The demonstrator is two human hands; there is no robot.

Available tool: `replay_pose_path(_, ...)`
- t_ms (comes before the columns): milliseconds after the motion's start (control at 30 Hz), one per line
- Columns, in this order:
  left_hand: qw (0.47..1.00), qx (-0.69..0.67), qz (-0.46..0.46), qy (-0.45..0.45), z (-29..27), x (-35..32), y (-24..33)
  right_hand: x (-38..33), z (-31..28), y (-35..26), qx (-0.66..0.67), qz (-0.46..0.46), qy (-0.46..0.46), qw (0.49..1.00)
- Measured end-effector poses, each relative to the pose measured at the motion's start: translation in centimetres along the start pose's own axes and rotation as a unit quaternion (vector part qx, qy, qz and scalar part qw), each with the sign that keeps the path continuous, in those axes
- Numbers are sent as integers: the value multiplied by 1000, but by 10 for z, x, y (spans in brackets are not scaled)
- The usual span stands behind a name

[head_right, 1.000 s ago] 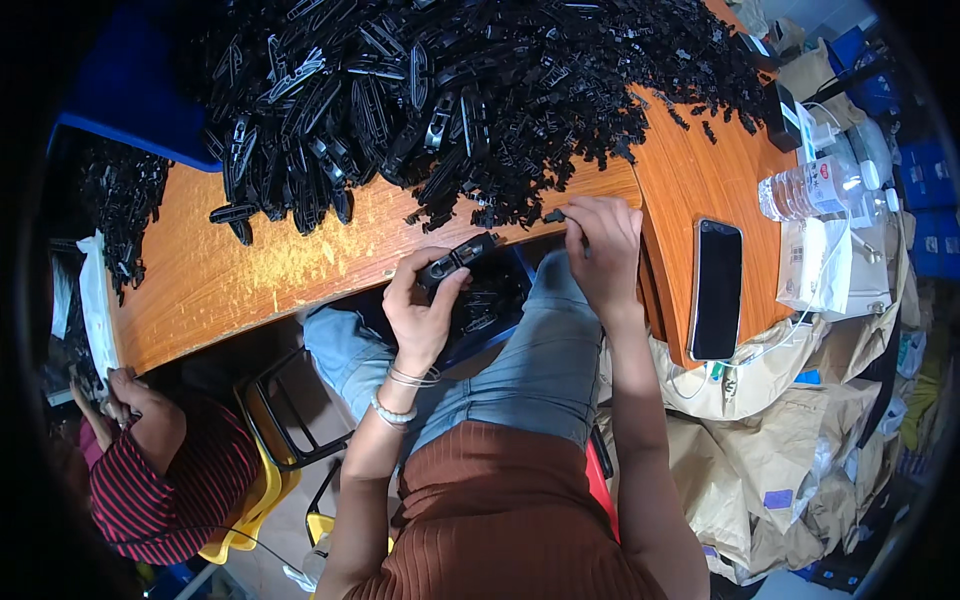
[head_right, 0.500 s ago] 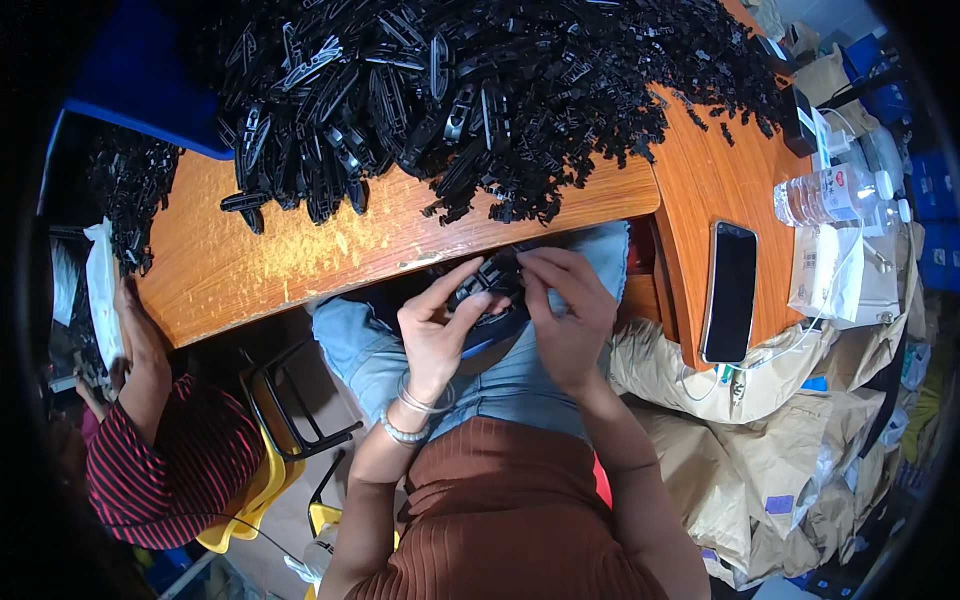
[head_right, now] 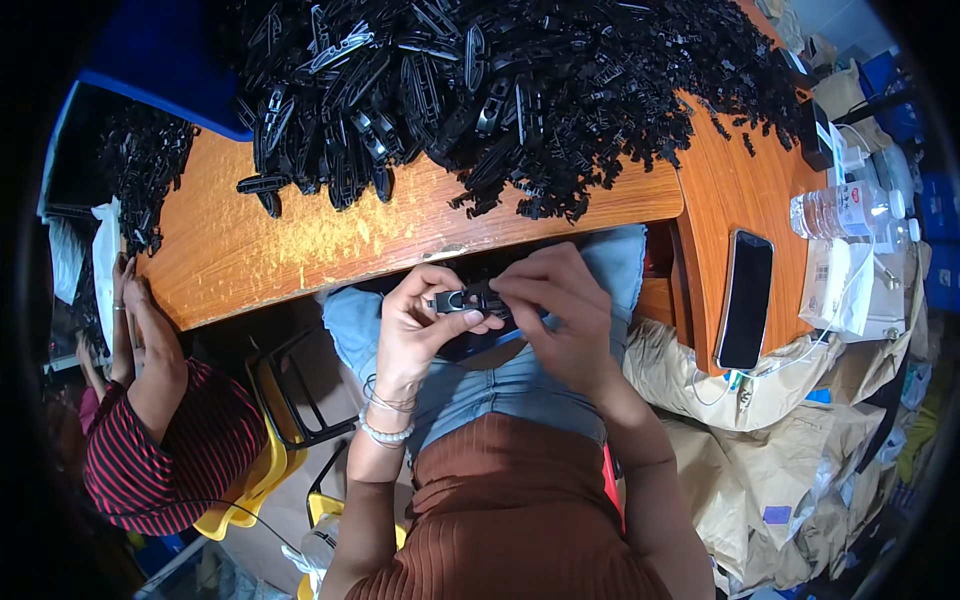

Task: Assembling small black plastic components by hand at a workbench.

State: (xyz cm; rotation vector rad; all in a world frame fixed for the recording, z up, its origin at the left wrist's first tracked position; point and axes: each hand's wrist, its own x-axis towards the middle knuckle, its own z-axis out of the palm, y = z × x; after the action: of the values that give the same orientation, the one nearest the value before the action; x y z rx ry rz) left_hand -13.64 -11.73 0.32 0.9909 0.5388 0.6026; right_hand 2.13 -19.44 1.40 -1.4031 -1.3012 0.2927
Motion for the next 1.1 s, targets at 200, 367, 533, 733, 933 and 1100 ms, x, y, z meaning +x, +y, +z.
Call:
replay_pose_path(200, 999, 30, -14, 14, -3, -2, 4, -2, -1, 0, -85, -72, -64, 992)
replay_pose_path(367, 996, 78, -12, 50, -1, -1, -4, -9, 0, 8, -159, -160, -103, 969)
replay_pose_path(533, 994, 82, 21, 63, -6, -3, -4, -2, -2, 6, 9, 82, -149, 985)
replay_pose_path(733, 986, 160, 19, 48, -4, -2, 3, -16, 8, 17, 150, 270, -135, 942)
replay_pose_path(933, 924, 377, -27, -51, -19, 6, 22, -17, -5, 26, 157, 238, -223, 932)
replay_pose_path(1100, 856, 466, 208, 83, -4, 39, 42, -14, -14, 35, -44, 79, -116, 989)
